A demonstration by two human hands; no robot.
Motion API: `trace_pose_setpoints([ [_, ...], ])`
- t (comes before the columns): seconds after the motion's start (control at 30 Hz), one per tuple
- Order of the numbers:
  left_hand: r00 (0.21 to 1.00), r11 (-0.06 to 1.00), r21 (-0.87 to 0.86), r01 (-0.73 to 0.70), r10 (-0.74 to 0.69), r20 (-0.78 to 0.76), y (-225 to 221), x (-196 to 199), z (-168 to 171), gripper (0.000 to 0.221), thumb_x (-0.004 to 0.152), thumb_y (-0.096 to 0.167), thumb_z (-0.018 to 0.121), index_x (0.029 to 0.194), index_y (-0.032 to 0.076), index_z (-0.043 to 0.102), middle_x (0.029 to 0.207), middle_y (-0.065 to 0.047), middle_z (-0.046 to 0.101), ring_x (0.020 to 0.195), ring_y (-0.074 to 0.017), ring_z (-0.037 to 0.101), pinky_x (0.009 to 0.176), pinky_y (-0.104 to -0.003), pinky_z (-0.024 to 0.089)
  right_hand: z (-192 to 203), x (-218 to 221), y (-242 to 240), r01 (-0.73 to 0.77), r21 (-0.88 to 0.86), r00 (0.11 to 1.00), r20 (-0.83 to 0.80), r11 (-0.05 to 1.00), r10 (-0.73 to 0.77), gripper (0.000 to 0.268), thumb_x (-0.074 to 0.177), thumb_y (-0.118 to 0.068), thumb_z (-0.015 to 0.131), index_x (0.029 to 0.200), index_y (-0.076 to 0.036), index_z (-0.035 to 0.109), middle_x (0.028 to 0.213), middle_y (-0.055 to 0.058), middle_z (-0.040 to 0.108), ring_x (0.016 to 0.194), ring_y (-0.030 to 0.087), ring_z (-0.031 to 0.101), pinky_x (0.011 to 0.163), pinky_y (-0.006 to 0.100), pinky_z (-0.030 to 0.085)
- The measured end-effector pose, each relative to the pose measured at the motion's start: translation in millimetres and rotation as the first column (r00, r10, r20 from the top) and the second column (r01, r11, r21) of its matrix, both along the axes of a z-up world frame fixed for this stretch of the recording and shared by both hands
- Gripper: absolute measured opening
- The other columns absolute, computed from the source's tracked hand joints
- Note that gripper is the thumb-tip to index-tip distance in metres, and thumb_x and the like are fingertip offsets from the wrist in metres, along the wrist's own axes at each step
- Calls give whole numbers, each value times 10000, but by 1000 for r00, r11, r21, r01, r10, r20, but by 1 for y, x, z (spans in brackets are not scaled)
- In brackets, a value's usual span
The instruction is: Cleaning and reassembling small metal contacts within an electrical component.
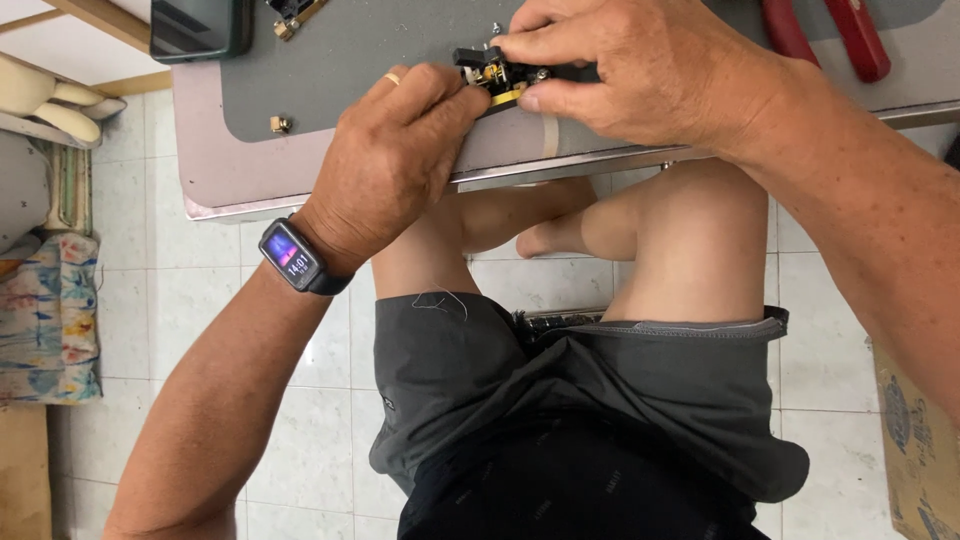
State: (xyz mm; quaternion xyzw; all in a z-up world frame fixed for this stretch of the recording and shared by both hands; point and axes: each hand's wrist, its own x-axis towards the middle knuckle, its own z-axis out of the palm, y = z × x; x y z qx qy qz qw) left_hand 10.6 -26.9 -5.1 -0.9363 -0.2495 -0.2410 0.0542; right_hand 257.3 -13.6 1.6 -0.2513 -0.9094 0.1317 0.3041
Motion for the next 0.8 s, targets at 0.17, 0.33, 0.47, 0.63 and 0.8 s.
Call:
trace_pose_setpoints([
  [0.17, 994, 997, -12, 76, -75, 74, 1, 0, 1, 157, 1047, -61, 503, 1154, -37, 615, 1046, -124, 535, 729, -267, 457, 680, -372, 466, 1, 0, -1, 42, -61, 999, -1, 997, -42, 249, 939, -49, 734, 1169, 39, 700, 1077, 65, 657, 890, 208, 587, 724, 297, 447],
  [0.33, 1000, 1000, 21, 14, -14, 17, -1, 5, 4, 156, 1044, -44, 504, 1127, -8, 631, 1038, -105, 545, 735, -256, 460, 678, -357, 480, -8, 1, 3, 42, -40, 999, -34, 998, -43, 267, 917, -3, 761, 1172, 55, 707, 1091, 86, 669, 879, 217, 596, 710, 290, 462],
  [0.47, 989, 982, 184, -42, 66, -129, -5, 7, 8, 210, 990, -71, 466, 1136, 32, 577, 972, -75, 478, 717, -238, 437, 603, -352, 476, -10, 2, 5, 54, 40, 998, -18, 998, -54, 236, 934, -11, 738, 1162, 48, 735, 1133, 106, 691, 923, 245, 621, 807, 313, 490],
  [0.63, 997, 994, 101, -48, 53, -50, -2, 10, 0, 198, 1020, -54, 463, 1165, 11, 580, 973, -98, 485, 724, -260, 445, 639, -373, 476, -16, -1, 5, 124, -57, 992, -9, 991, -124, 137, 957, -64, 754, 1068, -10, 695, 943, 44, 592, 726, 181, 510, 660, 307, 397],
  [0.8, 986, 993, -119, -1, 20, 165, 1, 7, -3, 139, 1077, 29, 498, 1208, 30, 545, 987, -118, 574, 796, -300, 526, 719, -388, 458, -22, -2, 6, 248, -83, 969, 15, 965, -247, 215, 958, -109, 852, 1156, -67, 779, 773, 17, 589, 676, 162, 510, 571, 287, 371],
])
